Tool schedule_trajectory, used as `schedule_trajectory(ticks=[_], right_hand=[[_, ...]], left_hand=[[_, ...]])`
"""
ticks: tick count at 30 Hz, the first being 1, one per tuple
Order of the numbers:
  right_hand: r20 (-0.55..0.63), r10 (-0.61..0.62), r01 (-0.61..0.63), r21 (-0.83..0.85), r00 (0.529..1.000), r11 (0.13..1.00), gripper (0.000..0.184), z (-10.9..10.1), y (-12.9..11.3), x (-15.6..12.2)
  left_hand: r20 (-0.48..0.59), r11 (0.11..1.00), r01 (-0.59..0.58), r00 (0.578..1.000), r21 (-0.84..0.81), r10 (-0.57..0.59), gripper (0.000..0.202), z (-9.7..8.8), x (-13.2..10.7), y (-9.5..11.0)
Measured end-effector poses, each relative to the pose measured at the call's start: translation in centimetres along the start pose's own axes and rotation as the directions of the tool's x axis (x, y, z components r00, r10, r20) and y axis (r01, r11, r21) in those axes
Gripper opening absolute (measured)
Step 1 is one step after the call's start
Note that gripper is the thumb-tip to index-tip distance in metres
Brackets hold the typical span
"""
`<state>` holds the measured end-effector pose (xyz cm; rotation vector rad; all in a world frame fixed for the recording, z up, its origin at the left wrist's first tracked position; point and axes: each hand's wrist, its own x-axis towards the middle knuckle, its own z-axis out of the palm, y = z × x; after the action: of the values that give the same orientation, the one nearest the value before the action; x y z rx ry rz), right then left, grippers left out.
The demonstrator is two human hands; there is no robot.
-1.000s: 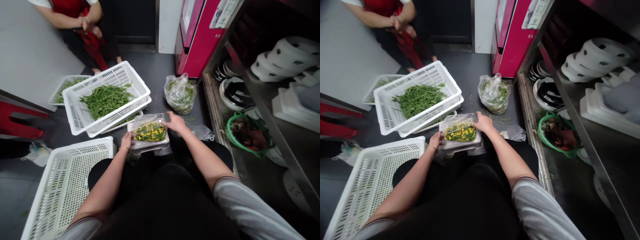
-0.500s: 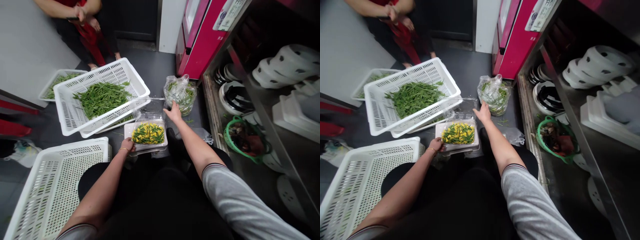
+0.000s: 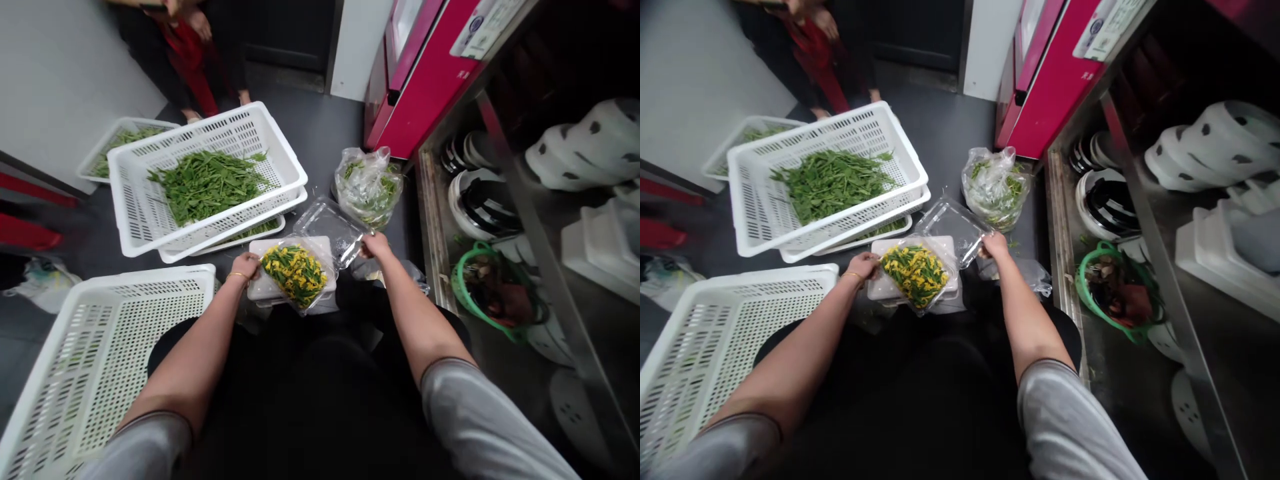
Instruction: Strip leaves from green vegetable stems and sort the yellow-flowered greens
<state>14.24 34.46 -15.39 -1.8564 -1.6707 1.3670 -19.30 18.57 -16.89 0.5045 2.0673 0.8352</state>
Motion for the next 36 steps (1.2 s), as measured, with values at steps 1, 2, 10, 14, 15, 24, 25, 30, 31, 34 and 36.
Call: schedule_trajectory(ticks=[1, 2, 10, 14, 15, 24, 25, 30, 31, 34, 36], right_hand=[[0.002, 0.037, -0.037, 0.018, 0.999, 0.999, 0.028, -0.1, 0.8, -0.9], [-0.008, 0.076, -0.076, 0.036, 0.997, 0.996, 0.029, -0.1, 1.4, -1.8], [-0.087, 0.099, -0.082, 0.176, 0.991, 0.981, 0.053, 1.9, -0.1, -1.8], [-0.099, -0.053, 0.061, 0.071, 0.994, 0.996, 0.060, 2.7, -0.6, -2.2], [-0.118, -0.116, 0.112, -0.034, 0.986, 0.993, 0.058, 2.8, -0.7, -2.8], [0.387, -0.437, 0.584, -0.552, 0.812, 0.595, 0.022, 6.5, -1.6, -11.7], [0.404, -0.417, 0.581, -0.569, 0.814, 0.582, 0.023, 7.0, -1.5, -12.3], [0.381, -0.398, 0.551, -0.569, 0.835, 0.611, 0.018, 8.2, -1.8, -12.5], [0.377, -0.405, 0.553, -0.555, 0.833, 0.621, 0.016, 8.0, -2.0, -12.3], [0.347, -0.431, 0.553, -0.505, 0.833, 0.663, 0.011, 6.8, -2.8, -12.0], [0.315, -0.450, 0.549, -0.481, 0.836, 0.683, 0.010, 5.9, -3.3, -12.2]], left_hand=[[-0.019, 1.000, -0.005, 1.000, -0.030, 0.004, 0.032, 0.3, 0.4, 0.4], [-0.035, 0.998, -0.008, 0.999, -0.057, 0.006, 0.033, 0.7, 0.7, 0.7], [-0.024, 0.985, 0.091, 0.995, -0.144, -0.095, 0.016, 0.0, -0.5, 0.2], [0.026, 0.976, 0.176, 0.984, -0.129, -0.174, 0.013, -0.9, -2.0, -0.7], [0.031, 0.975, 0.185, 0.983, -0.127, -0.182, 0.013, -0.9, -2.3, -0.8], [-0.090, 0.998, 0.040, 0.995, -0.043, -0.043, 0.027, -1.5, -4.0, -0.6], [-0.103, 0.999, 0.016, 0.994, -0.029, -0.019, 0.029, -1.9, -4.4, -0.6], [-0.131, 0.978, -0.172, 0.974, 0.117, 0.187, 0.027, -2.9, -7.8, -1.1], [-0.093, 0.978, -0.190, 0.976, 0.092, 0.198, 0.026, -2.9, -8.7, -1.1], [0.092, 0.983, -0.145, 0.984, -0.111, 0.155, 0.024, -1.9, -11.4, -1.1], [0.250, 0.969, -0.060, 0.961, -0.238, 0.121, 0.027, -0.7, -13.4, -1.1]])
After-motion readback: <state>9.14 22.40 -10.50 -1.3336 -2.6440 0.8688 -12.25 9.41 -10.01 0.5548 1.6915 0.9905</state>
